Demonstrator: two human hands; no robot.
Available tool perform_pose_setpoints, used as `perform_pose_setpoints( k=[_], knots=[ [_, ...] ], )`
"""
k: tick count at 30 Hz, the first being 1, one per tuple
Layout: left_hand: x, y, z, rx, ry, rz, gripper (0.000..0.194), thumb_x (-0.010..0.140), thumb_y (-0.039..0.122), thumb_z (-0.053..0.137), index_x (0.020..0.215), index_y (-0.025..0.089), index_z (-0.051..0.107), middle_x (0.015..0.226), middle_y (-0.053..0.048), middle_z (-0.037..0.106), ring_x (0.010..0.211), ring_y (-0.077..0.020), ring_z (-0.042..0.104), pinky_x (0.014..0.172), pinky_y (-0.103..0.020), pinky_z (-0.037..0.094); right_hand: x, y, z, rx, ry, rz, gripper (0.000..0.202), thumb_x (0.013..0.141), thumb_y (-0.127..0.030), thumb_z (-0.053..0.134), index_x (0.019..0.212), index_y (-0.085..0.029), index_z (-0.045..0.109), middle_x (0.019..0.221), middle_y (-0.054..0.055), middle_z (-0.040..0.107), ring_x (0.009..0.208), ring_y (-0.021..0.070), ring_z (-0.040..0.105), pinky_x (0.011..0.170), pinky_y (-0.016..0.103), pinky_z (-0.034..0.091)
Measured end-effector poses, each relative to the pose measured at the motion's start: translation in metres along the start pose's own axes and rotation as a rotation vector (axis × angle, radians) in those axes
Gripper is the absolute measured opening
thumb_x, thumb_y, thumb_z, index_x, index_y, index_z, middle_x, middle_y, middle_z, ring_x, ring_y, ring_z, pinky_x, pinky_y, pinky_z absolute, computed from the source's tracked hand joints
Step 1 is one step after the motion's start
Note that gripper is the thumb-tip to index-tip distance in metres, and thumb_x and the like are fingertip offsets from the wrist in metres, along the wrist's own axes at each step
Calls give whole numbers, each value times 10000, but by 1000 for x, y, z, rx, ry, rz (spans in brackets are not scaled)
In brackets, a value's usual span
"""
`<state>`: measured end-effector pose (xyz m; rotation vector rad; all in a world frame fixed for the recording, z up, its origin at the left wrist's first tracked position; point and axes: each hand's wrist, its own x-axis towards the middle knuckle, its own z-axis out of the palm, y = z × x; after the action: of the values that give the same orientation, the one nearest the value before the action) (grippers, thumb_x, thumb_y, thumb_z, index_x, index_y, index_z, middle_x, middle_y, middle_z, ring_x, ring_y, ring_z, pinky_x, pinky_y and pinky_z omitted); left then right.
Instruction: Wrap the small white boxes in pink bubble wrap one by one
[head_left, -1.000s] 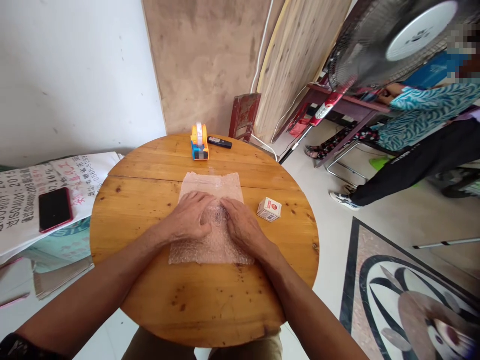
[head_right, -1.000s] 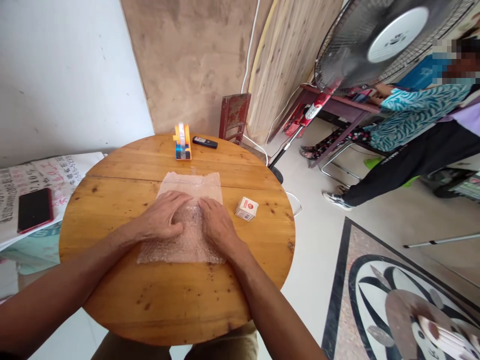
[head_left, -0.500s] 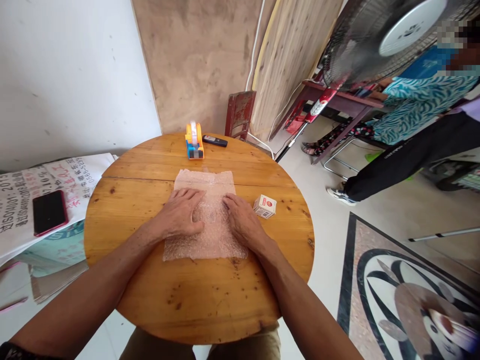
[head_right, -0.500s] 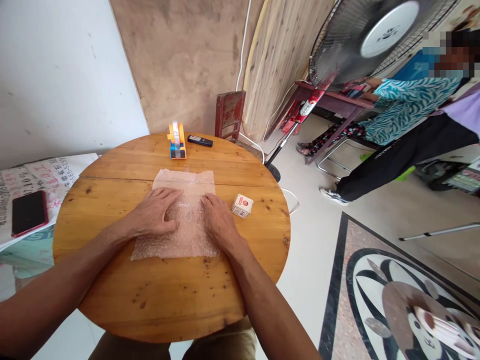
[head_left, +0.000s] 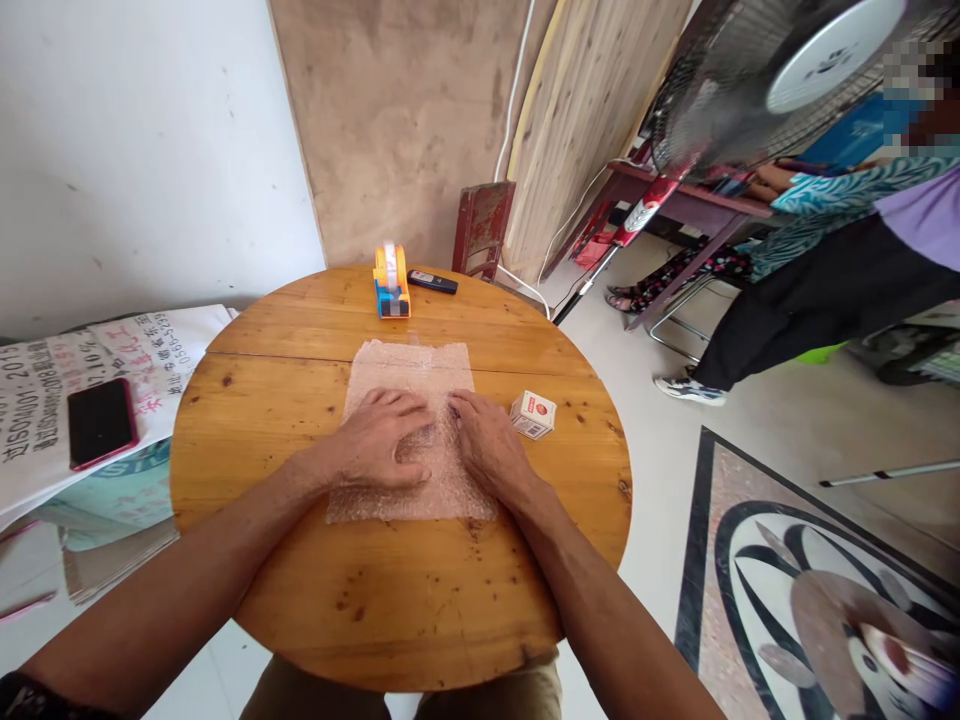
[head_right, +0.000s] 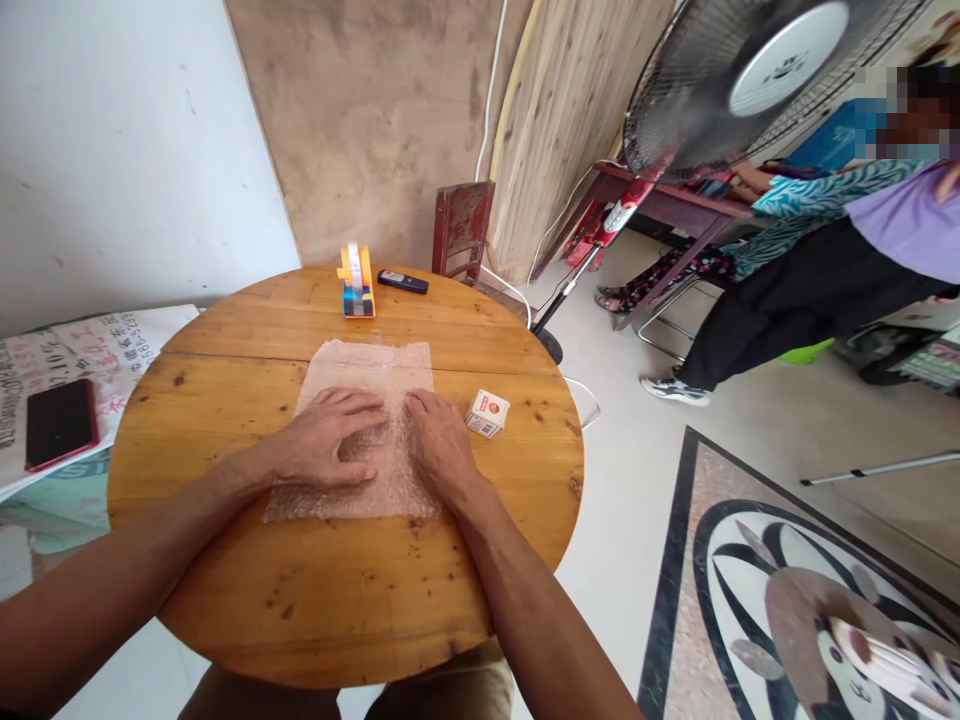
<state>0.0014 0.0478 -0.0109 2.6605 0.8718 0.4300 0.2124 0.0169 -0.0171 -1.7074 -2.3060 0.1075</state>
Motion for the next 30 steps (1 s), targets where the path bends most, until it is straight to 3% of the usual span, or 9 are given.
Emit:
perform_pose_setpoints(
  k=[4,7,12,15,17,21,25,27,30],
  knots=[
    [0,1,0,29,-36,0,671,691,475,706,1280,178,585,1408,-153,505,1266,-356,450,1073,-512,299,0,-1,1,5,9,-4,372,902,-99,411,1213,-136,612,1344,154,585,1221,278,545,1006,448,432],
    [-1,1,0,27,-40,1,671,688,477,710,1277,180,586,1416,-154,497,1268,-359,446,1071,-514,299,-2,-1,-4,48,96,-35,355,890,-119,442,1191,-150,628,1331,158,595,1221,278,549,1017,462,431],
    [-2,-2,2,0,-24,10,682,685,470,715,1295,200,571,1422,-142,495,1284,-361,437,1081,-517,291,-15,14,-37,41,266,14,382,881,-195,500,1250,-208,597,1401,135,542,1256,306,522,1031,529,410],
    [-2,-2,2,7,-27,7,679,692,466,704,1301,201,560,1428,-141,491,1295,-361,432,1088,-518,286,-26,40,-55,-4,223,153,582,810,-270,608,1375,-205,487,1459,148,476,1310,352,466,1032,563,396],
    [-2,-1,1,16,-35,0,710,700,461,690,1335,191,522,1427,-143,492,1299,-360,431,1091,-510,289,-34,58,-59,-7,164,241,623,770,-286,640,1364,-179,485,1392,158,537,1268,352,504,1013,537,416],
    [-2,2,-2,5,-48,-36,885,702,452,678,1464,152,345,1448,-165,463,1306,-375,423,1093,-516,296,-44,77,-58,99,53,384,385,783,-309,626,1149,-193,594,1039,97,704,933,274,656,820,420,508],
    [-3,-2,-1,-77,-52,-58,906,726,397,640,1505,143,254,1469,-181,436,1328,-383,404,1101,-548,294,-43,58,-65,393,192,359,324,760,-332,675,1053,-219,595,993,59,710,903,235,652,829,391,504],
    [-3,-7,0,-142,-28,-64,873,727,300,596,1508,139,241,1479,-184,427,1345,-368,396,1114,-550,288,-37,37,-70,600,229,241,343,767,-351,681,1069,-217,589,999,50,707,904,208,653,853,367,505],
    [-3,-12,0,-286,81,-97,869,709,186,536,1518,167,219,1508,-156,402,1352,-335,410,1089,-516,360,-20,3,-71,729,172,46,383,765,-300,687,1123,-213,582,1061,49,691,933,192,644,857,340,502]
  ],
)
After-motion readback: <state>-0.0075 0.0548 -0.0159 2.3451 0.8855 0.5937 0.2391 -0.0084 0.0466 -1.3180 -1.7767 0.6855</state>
